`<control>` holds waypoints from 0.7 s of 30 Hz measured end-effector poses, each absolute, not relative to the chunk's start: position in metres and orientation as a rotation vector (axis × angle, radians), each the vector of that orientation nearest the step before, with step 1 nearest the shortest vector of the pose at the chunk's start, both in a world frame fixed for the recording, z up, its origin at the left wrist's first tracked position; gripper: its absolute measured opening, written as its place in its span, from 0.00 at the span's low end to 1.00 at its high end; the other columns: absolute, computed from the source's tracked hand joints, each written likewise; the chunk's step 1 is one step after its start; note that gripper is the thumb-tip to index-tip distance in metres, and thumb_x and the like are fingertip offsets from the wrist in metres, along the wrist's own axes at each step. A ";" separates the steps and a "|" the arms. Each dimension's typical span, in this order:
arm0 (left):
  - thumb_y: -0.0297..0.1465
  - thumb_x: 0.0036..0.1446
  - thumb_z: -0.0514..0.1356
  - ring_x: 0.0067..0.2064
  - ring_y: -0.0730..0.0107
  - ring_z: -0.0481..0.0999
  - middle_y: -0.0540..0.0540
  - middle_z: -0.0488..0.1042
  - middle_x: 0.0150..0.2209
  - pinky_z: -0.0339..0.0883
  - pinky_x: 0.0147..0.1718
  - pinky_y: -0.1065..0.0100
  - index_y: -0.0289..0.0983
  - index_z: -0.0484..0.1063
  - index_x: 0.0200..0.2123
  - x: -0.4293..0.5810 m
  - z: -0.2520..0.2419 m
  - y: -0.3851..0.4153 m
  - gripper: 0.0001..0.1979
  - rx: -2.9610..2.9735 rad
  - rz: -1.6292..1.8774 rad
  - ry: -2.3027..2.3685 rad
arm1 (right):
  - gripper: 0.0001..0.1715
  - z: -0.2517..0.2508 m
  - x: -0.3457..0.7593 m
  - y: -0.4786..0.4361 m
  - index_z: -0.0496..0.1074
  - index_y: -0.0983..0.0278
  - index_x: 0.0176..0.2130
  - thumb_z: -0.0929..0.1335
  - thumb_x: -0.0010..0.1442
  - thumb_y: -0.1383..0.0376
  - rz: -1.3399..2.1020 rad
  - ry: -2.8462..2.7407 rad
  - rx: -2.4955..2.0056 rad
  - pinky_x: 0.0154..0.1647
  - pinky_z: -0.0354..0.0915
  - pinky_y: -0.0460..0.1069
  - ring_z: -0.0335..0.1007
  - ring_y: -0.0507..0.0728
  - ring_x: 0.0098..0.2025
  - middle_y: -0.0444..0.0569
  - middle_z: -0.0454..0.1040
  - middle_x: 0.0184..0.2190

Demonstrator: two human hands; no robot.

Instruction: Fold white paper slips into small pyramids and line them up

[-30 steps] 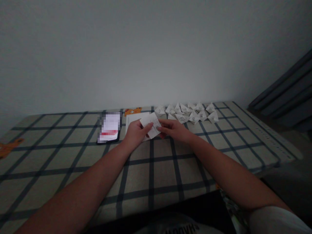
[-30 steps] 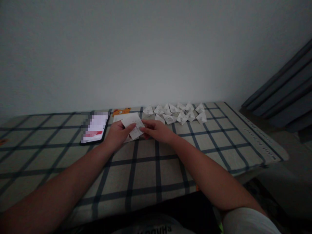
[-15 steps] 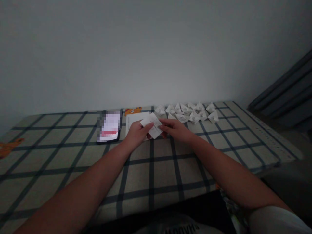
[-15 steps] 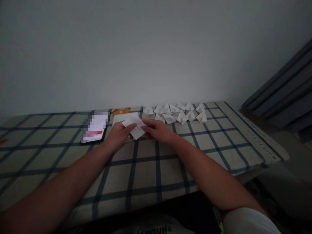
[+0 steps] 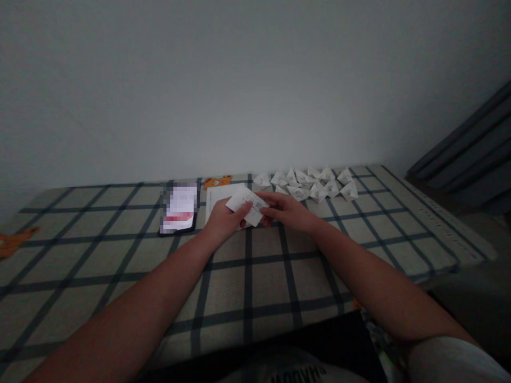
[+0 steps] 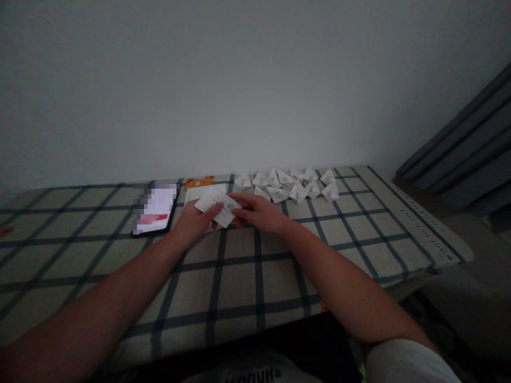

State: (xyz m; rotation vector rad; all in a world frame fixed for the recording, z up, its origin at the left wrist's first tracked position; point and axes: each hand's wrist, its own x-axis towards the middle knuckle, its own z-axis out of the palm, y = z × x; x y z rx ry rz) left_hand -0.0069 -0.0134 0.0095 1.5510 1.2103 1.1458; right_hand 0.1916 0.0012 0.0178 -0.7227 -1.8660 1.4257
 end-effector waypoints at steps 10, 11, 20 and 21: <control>0.41 0.50 0.63 0.21 0.71 0.72 0.45 0.76 0.24 0.64 0.18 0.72 0.33 0.73 0.34 -0.007 0.007 -0.011 0.16 1.541 1.133 1.248 | 0.29 0.015 0.194 0.005 0.61 0.63 0.61 0.65 0.62 0.61 1.532 -1.788 -0.676 0.35 0.70 0.47 0.70 0.49 0.30 0.44 0.74 0.30; 0.41 0.50 0.63 0.21 0.70 0.72 0.45 0.77 0.25 0.65 0.19 0.71 0.33 0.73 0.35 -0.007 0.007 -0.011 0.16 1.522 1.114 1.220 | 0.29 0.015 0.195 0.005 0.61 0.63 0.61 0.65 0.62 0.61 1.531 -1.786 -0.677 0.35 0.69 0.47 0.70 0.49 0.30 0.44 0.74 0.30; 0.42 0.49 0.64 0.21 0.71 0.72 0.45 0.76 0.24 0.65 0.19 0.72 0.32 0.74 0.32 -0.004 0.013 -0.014 0.17 1.534 1.048 1.231 | 0.30 0.018 0.193 0.002 0.61 0.64 0.61 0.65 0.61 0.59 1.447 -1.840 -0.738 0.34 0.68 0.47 0.69 0.49 0.30 0.45 0.74 0.31; 0.42 0.49 0.64 0.20 0.72 0.71 0.46 0.75 0.22 0.64 0.19 0.72 0.33 0.74 0.31 -0.005 0.012 -0.014 0.16 1.549 1.050 1.250 | 0.31 0.019 0.192 0.001 0.62 0.64 0.61 0.66 0.61 0.59 1.419 -1.858 -0.748 0.34 0.68 0.46 0.69 0.49 0.29 0.45 0.74 0.31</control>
